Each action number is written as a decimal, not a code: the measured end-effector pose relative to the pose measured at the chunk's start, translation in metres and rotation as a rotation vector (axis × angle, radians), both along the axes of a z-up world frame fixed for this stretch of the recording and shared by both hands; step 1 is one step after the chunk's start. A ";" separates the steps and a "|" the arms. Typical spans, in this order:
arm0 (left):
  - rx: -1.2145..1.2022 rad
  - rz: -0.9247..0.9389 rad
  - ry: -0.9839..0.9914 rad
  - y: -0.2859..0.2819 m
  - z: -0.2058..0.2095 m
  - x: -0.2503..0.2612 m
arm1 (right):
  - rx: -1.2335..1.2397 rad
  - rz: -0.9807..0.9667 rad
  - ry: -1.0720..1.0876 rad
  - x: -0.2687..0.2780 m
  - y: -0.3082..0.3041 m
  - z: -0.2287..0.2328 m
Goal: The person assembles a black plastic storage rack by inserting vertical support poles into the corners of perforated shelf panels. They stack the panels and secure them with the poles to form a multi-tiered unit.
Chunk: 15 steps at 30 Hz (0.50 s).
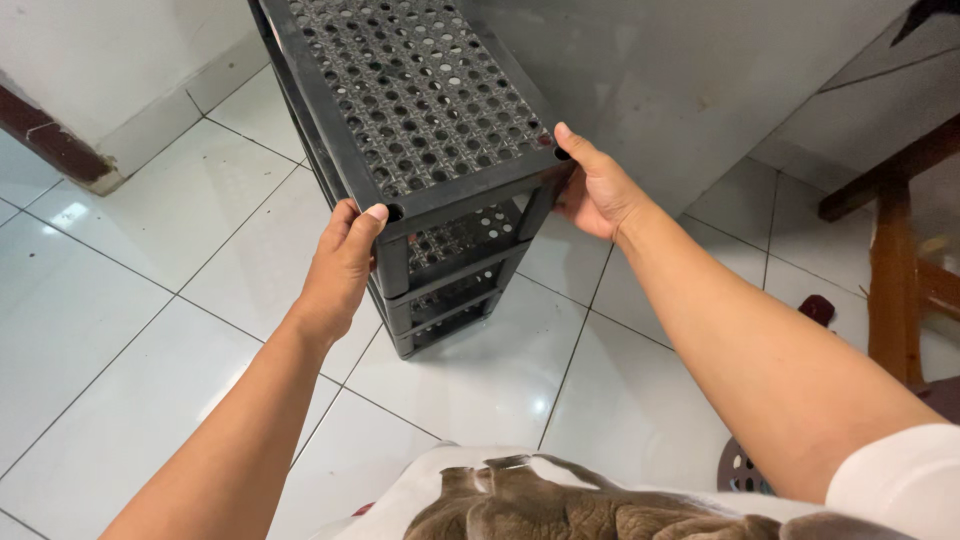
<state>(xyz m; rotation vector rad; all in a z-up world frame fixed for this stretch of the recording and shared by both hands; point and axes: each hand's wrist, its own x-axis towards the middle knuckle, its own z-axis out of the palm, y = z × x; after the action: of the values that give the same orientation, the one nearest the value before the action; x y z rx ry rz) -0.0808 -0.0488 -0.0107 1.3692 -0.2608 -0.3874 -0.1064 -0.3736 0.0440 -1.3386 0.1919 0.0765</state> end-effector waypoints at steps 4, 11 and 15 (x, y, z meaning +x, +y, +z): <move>0.041 0.031 0.004 -0.001 -0.001 0.000 | -0.165 -0.104 0.054 0.002 0.001 0.002; 0.130 -0.070 0.160 -0.010 0.001 -0.017 | -0.427 -0.463 -0.130 -0.005 0.009 -0.025; 0.186 -0.169 0.154 -0.027 -0.005 -0.026 | -0.450 -0.737 -0.052 -0.027 0.014 -0.040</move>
<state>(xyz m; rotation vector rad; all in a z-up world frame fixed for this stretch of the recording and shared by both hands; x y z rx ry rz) -0.1066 -0.0759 -0.0155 1.4949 -0.2178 -0.6690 -0.1338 -0.3598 0.0035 -1.6346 0.6753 -0.6556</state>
